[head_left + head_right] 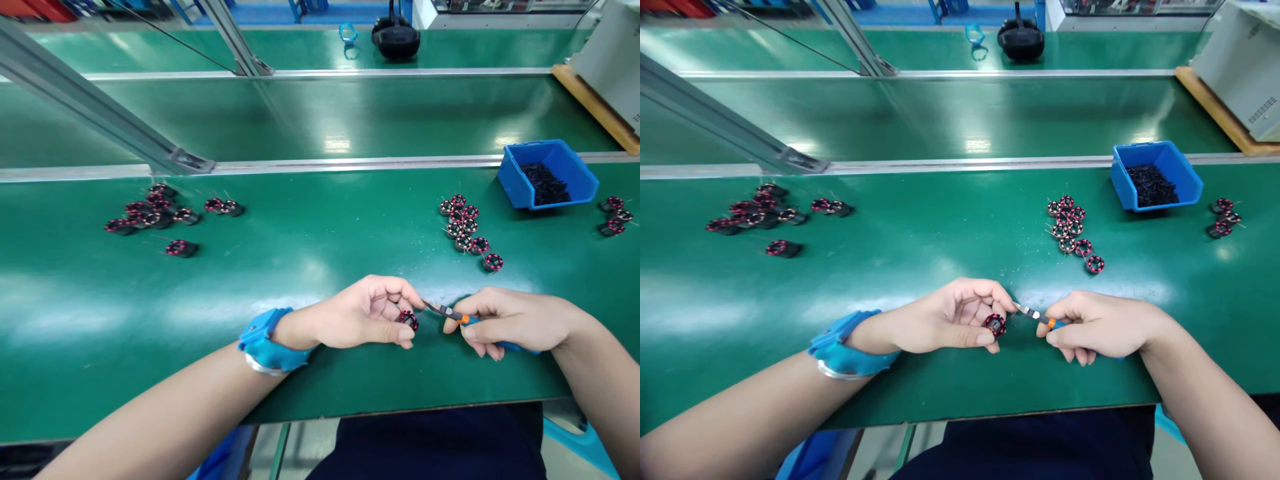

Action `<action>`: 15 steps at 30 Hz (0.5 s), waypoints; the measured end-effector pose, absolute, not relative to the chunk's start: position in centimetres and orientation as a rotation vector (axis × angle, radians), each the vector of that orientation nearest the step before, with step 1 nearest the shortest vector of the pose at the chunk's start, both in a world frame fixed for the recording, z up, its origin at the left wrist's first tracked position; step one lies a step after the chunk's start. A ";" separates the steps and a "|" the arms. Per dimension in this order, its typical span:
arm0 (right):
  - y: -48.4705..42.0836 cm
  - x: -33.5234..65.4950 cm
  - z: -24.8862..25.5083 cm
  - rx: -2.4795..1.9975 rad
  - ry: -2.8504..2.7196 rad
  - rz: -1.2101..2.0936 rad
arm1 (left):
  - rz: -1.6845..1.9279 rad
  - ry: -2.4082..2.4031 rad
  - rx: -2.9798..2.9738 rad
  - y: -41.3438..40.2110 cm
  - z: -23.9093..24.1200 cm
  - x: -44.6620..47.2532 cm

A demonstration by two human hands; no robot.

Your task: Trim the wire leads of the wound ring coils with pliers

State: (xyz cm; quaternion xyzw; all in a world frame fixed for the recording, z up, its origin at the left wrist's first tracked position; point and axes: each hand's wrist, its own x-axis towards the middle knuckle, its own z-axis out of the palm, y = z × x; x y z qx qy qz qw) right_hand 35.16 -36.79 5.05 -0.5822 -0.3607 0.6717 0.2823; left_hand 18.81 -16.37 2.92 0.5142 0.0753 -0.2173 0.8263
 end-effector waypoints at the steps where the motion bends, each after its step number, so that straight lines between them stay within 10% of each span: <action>1: -36.8 35.1 5.1 -1.562 -0.974 1.784 | -0.460 0.153 1.105 -16.4 2.9 18.8; 15: -36.6 34.5 6.1 -1.510 -0.868 1.592 | 0.441 0.494 2.668 -8.9 2.6 13.6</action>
